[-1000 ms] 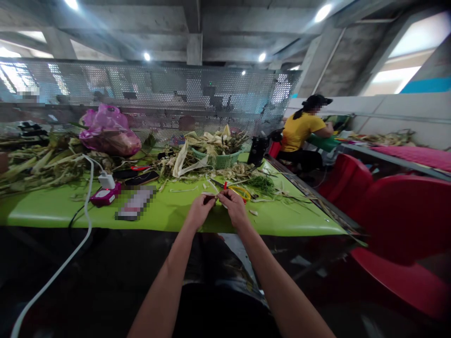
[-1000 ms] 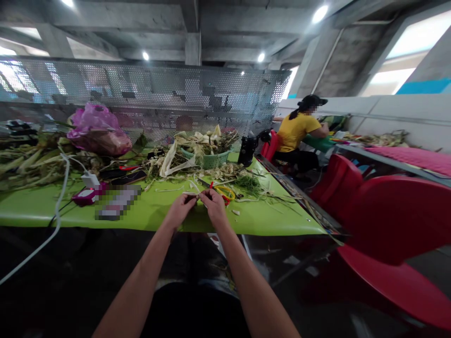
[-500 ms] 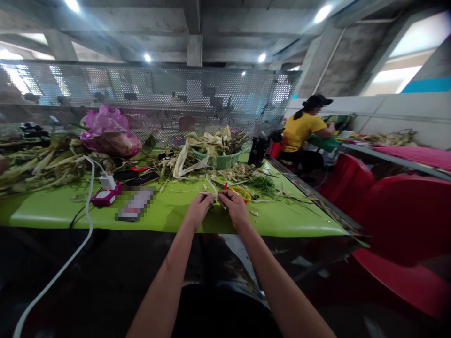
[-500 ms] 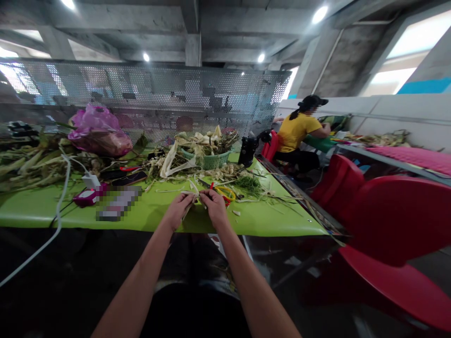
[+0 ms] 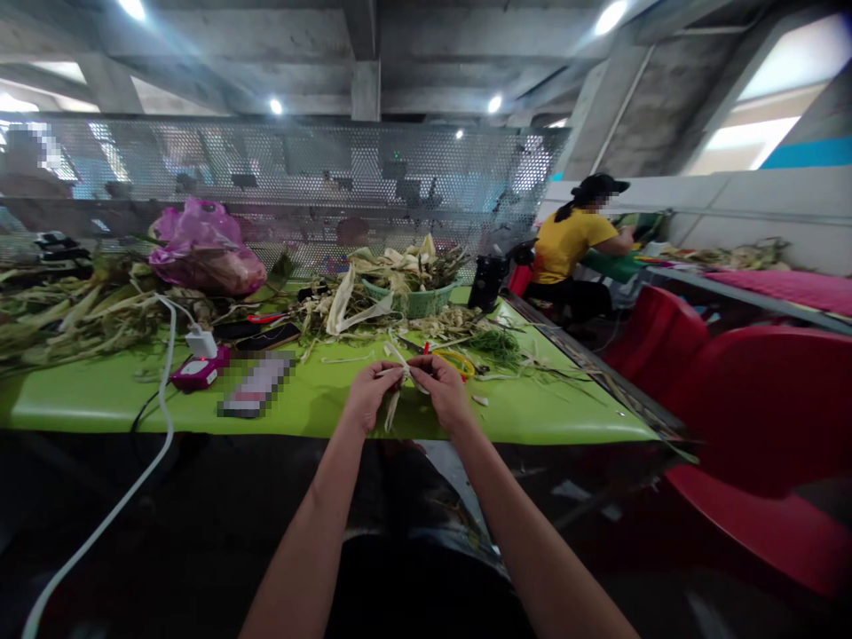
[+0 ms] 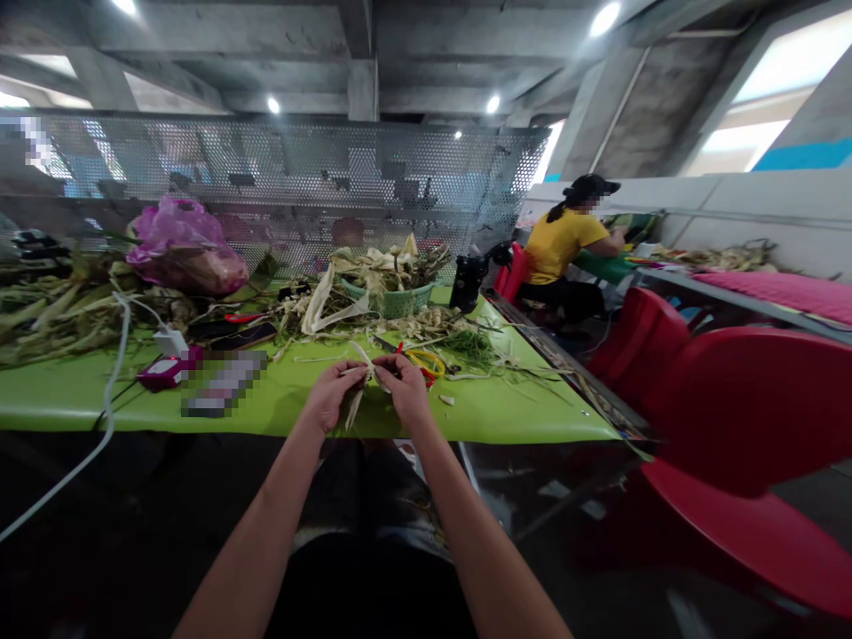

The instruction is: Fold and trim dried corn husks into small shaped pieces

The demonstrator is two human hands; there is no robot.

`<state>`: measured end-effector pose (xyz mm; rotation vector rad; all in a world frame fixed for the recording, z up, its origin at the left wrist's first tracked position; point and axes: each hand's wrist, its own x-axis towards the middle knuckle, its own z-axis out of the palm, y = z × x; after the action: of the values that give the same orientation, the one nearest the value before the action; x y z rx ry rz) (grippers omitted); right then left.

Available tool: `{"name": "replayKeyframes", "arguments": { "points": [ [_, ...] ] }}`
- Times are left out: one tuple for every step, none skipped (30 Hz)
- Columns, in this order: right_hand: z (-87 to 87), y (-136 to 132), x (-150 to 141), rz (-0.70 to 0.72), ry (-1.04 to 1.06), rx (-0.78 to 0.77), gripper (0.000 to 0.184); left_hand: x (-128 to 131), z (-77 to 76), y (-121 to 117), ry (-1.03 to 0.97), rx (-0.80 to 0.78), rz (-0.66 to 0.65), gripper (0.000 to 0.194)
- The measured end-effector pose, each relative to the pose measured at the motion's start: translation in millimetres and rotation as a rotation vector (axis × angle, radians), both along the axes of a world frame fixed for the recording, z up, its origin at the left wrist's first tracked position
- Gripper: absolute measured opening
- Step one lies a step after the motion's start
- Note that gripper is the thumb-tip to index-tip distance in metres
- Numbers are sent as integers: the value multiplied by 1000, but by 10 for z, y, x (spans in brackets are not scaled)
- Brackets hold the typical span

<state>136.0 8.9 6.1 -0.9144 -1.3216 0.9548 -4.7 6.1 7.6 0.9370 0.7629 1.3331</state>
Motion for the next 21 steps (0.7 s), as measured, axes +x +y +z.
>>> {"name": "replayKeyframes", "arguments": {
  "points": [
    [-2, 0, 4, -4, 3, -1, 24, 0, -5, 4, 9, 1, -1, 30],
    [-5, 1, 8, -9, 8, -2, 25, -2, -7, 7, 18, 2, 0, 30],
    [-9, 2, 11, -15, 14, -2, 26, -3, -8, 7, 24, 3, 2, 29],
    [-14, 4, 14, -22, 21, -2, 26, -5, -7, 5, 31, 6, 2, 29],
    [-18, 5, 16, -29, 27, 0, 26, -6, -6, 3, 41, 10, -3, 29],
    [-21, 5, 16, -36, 31, 3, 26, -5, -4, -1, 53, 15, -13, 29],
    [-23, 5, 15, -40, 32, 6, 26, -4, -4, -4, 67, 21, -24, 30],
    [-24, 5, 13, -44, 31, 10, 26, 0, -4, -7, 81, 26, -33, 31],
    [-24, 4, 11, -47, 28, 14, 26, 4, -6, -9, 95, 33, -36, 32],
    [-23, 2, 8, -52, 25, 19, 26, 9, -10, -8, 107, 40, -31, 32],
    [-20, -1, 5, -60, 24, 25, 26, 15, -16, -6, 115, 46, -20, 32],
    [-16, -5, 3, -68, 23, 31, 26, 20, -24, -1, 120, 51, -8, 31],
    [-11, -10, 1, -74, 22, 37, 25, 25, -33, 5, 128, 58, 4, 29],
    [-3, -16, -1, -77, 18, 44, 25, 28, -44, 13, 140, 66, 17, 27],
    [6, -22, -2, -74, 13, 50, 25, 31, -54, 23, 154, 75, 32, 25],
    [15, -29, -4, -66, 7, 55, 25, 34, -65, 32, 170, 84, 46, 23],
    [23, -35, -5, -53, 0, 58, 26, 36, -75, 40, 189, 93, 61, 21],
    [30, -40, -8, -36, -6, 59, 27, 38, -84, 47, 210, 100, 71, 19],
    [33, -43, -11, -22, -15, 59, 27, 41, -91, 52, 230, 104, 75, 18],
    [33, -42, -15, -17, -28, 59, 28, 44, -97, 55, 248, 105, 71, 17],
    [28, -39, -20, -24, -46, 60, 28, 48, -102, 56, 268, 109, 64, 16]
  ]
}}
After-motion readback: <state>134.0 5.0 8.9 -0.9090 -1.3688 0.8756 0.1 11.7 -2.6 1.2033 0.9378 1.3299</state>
